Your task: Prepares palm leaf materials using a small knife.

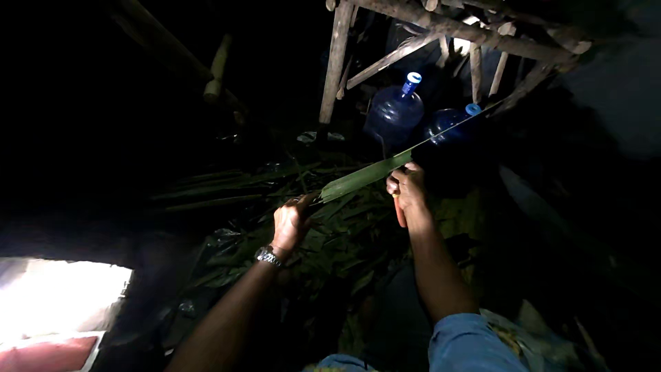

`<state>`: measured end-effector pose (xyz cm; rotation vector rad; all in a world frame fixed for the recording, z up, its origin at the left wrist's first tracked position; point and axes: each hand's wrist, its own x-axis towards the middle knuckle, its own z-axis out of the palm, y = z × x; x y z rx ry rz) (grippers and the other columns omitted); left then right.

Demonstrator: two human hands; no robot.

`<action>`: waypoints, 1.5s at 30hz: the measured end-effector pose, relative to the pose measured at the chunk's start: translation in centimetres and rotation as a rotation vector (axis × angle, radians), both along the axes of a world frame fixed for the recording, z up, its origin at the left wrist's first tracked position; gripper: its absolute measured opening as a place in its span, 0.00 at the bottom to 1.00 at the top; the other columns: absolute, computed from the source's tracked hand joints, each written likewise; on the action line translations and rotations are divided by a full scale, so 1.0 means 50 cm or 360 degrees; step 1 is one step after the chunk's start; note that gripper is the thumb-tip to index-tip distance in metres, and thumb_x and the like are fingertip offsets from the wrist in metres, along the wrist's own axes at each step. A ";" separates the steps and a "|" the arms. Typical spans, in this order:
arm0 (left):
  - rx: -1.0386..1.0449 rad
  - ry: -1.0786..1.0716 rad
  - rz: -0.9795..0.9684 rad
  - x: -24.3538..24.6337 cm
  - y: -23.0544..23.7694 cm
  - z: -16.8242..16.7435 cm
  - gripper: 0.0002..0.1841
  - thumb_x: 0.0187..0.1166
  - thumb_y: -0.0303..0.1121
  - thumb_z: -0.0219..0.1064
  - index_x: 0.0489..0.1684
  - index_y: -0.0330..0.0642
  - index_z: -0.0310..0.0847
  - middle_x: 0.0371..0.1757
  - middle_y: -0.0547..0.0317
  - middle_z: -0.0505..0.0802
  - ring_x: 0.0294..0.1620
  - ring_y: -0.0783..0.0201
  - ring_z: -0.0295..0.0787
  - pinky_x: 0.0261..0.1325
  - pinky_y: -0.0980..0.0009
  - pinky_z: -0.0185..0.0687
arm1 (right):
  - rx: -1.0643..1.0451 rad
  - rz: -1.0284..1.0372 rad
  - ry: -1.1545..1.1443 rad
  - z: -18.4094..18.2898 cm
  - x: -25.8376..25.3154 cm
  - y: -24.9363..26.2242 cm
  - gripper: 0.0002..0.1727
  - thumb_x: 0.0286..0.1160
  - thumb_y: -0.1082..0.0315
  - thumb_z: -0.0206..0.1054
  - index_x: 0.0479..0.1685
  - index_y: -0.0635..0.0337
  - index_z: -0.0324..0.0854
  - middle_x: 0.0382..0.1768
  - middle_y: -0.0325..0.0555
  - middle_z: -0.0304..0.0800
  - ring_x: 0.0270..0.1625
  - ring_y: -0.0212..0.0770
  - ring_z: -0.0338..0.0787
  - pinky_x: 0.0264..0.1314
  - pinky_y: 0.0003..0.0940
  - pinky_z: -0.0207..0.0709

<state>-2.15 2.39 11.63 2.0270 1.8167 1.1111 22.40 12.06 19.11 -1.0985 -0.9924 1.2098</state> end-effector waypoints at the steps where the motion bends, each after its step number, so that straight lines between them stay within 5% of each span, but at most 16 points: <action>1: -0.0013 0.0004 0.0013 -0.003 0.001 0.000 0.18 0.72 0.23 0.69 0.61 0.40 0.91 0.45 0.39 0.96 0.44 0.35 0.94 0.49 0.33 0.83 | 0.0044 -0.0037 -0.0001 0.003 0.018 0.006 0.15 0.77 0.85 0.53 0.54 0.60 0.77 0.22 0.35 0.78 0.11 0.23 0.65 0.11 0.17 0.62; 7: -0.0237 -0.0124 0.0164 -0.035 0.014 -0.016 0.15 0.76 0.24 0.68 0.60 0.37 0.90 0.48 0.36 0.95 0.51 0.34 0.92 0.58 0.32 0.79 | 0.0161 -0.0368 0.0007 0.011 0.117 0.044 0.11 0.88 0.76 0.52 0.62 0.60 0.73 0.30 0.36 0.84 0.12 0.23 0.68 0.12 0.17 0.66; 10: -0.0376 -0.0341 0.0189 -0.049 0.025 -0.016 0.15 0.81 0.25 0.64 0.62 0.37 0.88 0.49 0.40 0.95 0.51 0.43 0.93 0.61 0.41 0.82 | 0.0142 -0.0390 -0.0005 0.020 0.125 0.038 0.13 0.89 0.75 0.53 0.67 0.59 0.71 0.31 0.37 0.83 0.12 0.24 0.68 0.12 0.17 0.65; 13: -0.0436 -0.0848 0.0058 -0.024 0.016 0.009 0.11 0.86 0.30 0.62 0.54 0.37 0.88 0.36 0.57 0.92 0.32 0.69 0.86 0.42 0.68 0.85 | 0.0108 0.0178 -0.0314 0.003 0.080 -0.009 0.13 0.86 0.70 0.55 0.65 0.52 0.75 0.31 0.37 0.85 0.14 0.25 0.67 0.14 0.19 0.64; 16: -0.0537 -0.1210 -0.0150 0.001 0.008 0.029 0.09 0.86 0.28 0.62 0.48 0.35 0.87 0.31 0.64 0.90 0.28 0.77 0.84 0.38 0.76 0.84 | 0.0065 0.0881 -0.0560 -0.019 0.003 -0.042 0.22 0.85 0.69 0.57 0.77 0.57 0.73 0.31 0.41 0.86 0.17 0.27 0.69 0.19 0.23 0.66; 21: -0.0492 -0.1286 -0.0341 0.019 0.002 0.028 0.09 0.85 0.28 0.62 0.40 0.36 0.88 0.29 0.65 0.90 0.28 0.75 0.84 0.37 0.75 0.84 | -0.0031 0.1234 -0.0622 -0.034 -0.079 -0.073 0.20 0.86 0.73 0.58 0.75 0.61 0.73 0.32 0.41 0.86 0.17 0.24 0.67 0.20 0.20 0.62; 26: -0.0435 -0.1184 -0.0381 0.020 0.003 0.025 0.09 0.85 0.28 0.62 0.39 0.37 0.88 0.28 0.65 0.90 0.27 0.75 0.85 0.35 0.75 0.83 | -0.0037 0.1108 -0.0588 -0.035 -0.092 -0.082 0.14 0.85 0.75 0.60 0.64 0.65 0.80 0.29 0.39 0.85 0.17 0.23 0.67 0.20 0.18 0.62; 34: -0.0366 -0.1150 -0.0344 0.031 0.004 0.032 0.09 0.84 0.28 0.63 0.35 0.38 0.89 0.22 0.68 0.86 0.19 0.76 0.78 0.26 0.76 0.77 | 0.0036 0.0956 -0.0535 -0.038 -0.087 -0.078 0.14 0.83 0.75 0.62 0.63 0.66 0.82 0.29 0.40 0.87 0.17 0.23 0.68 0.20 0.19 0.62; 40: -0.0233 -0.0678 -0.0250 0.025 0.010 0.002 0.12 0.85 0.35 0.63 0.50 0.42 0.93 0.35 0.64 0.95 0.33 0.73 0.90 0.42 0.69 0.89 | 0.0034 0.0850 -0.0532 -0.040 -0.084 -0.072 0.11 0.85 0.74 0.60 0.58 0.67 0.84 0.29 0.41 0.86 0.17 0.24 0.67 0.20 0.20 0.62; 45: -0.0264 -0.0598 -0.0222 0.020 0.011 -0.014 0.11 0.84 0.33 0.63 0.51 0.42 0.93 0.39 0.63 0.96 0.38 0.73 0.92 0.48 0.68 0.89 | 0.0092 0.0666 -0.0384 -0.031 -0.047 -0.053 0.12 0.86 0.74 0.59 0.60 0.66 0.83 0.29 0.42 0.86 0.15 0.25 0.66 0.17 0.20 0.61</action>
